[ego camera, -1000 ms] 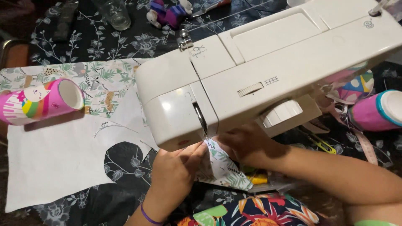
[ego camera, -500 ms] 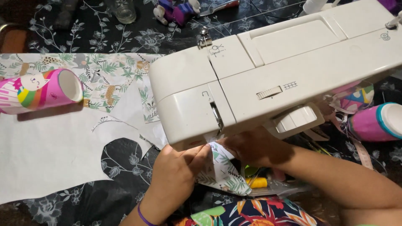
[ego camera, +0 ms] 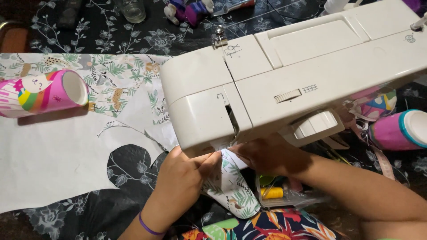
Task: Wrapping a cylindrical container with patterned fabric, sewing components, and trimming the edges with scissors.
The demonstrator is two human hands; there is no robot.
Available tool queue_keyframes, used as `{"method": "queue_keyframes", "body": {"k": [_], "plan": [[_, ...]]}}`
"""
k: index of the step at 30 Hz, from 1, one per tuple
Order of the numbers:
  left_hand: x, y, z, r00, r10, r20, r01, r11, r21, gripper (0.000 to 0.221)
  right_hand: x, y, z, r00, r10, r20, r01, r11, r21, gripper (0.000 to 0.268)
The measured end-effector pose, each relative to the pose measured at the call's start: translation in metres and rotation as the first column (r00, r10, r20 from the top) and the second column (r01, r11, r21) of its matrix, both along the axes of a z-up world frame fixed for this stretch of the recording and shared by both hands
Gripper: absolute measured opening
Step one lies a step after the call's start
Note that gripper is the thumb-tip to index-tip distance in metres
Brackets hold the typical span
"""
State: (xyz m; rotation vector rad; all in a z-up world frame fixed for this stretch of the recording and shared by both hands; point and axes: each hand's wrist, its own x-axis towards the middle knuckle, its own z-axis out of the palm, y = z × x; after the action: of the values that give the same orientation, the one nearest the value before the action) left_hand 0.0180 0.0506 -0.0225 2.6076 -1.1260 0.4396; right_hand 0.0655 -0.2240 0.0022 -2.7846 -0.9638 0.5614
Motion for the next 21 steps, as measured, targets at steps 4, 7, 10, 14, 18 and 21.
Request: {"method": "queue_keyframes", "body": {"k": [4, 7, 10, 14, 18, 21], "plan": [[-0.001, -0.001, -0.004, 0.999, 0.022, -0.026, -0.022, 1.0, 0.001, 0.059, -0.002, -0.009, -0.021, 0.997, 0.021, 0.076, -0.017, 0.999, -0.049, 0.04], [-0.002, -0.004, -0.007, 0.998, 0.037, -0.043, -0.039, 0.998, -0.056, 0.06, -0.004, -0.018, -0.042, 0.958, 0.072, 0.277, -0.089, 0.995, 0.046, 0.034], [-0.002, -0.008, -0.004, 0.997, 0.041, -0.064, -0.049, 0.992, -0.114, 0.06, -0.006, -0.021, -0.044, 0.882, 0.075, 0.466, -0.19, 0.96, 0.207, 0.029], [0.001, -0.012, -0.011, 0.998, 0.053, -0.025, -0.055, 0.996, -0.076, 0.056, -0.006, -0.017, -0.04, 0.879, 0.078, 0.471, -0.193, 0.961, 0.2, 0.031], [0.001, -0.024, 0.005, 0.981, 0.038, -0.19, -0.092, 0.954, -0.284, 0.038, -0.005, -0.012, -0.027, 0.948, 0.069, 0.31, -0.125, 0.979, 0.163, 0.016], [-0.002, -0.025, 0.023, 0.996, 0.08, -0.026, -0.084, 0.966, -0.244, 0.042, -0.005, -0.014, -0.032, 0.942, 0.057, 0.33, -0.12, 0.978, 0.173, 0.018]]}}
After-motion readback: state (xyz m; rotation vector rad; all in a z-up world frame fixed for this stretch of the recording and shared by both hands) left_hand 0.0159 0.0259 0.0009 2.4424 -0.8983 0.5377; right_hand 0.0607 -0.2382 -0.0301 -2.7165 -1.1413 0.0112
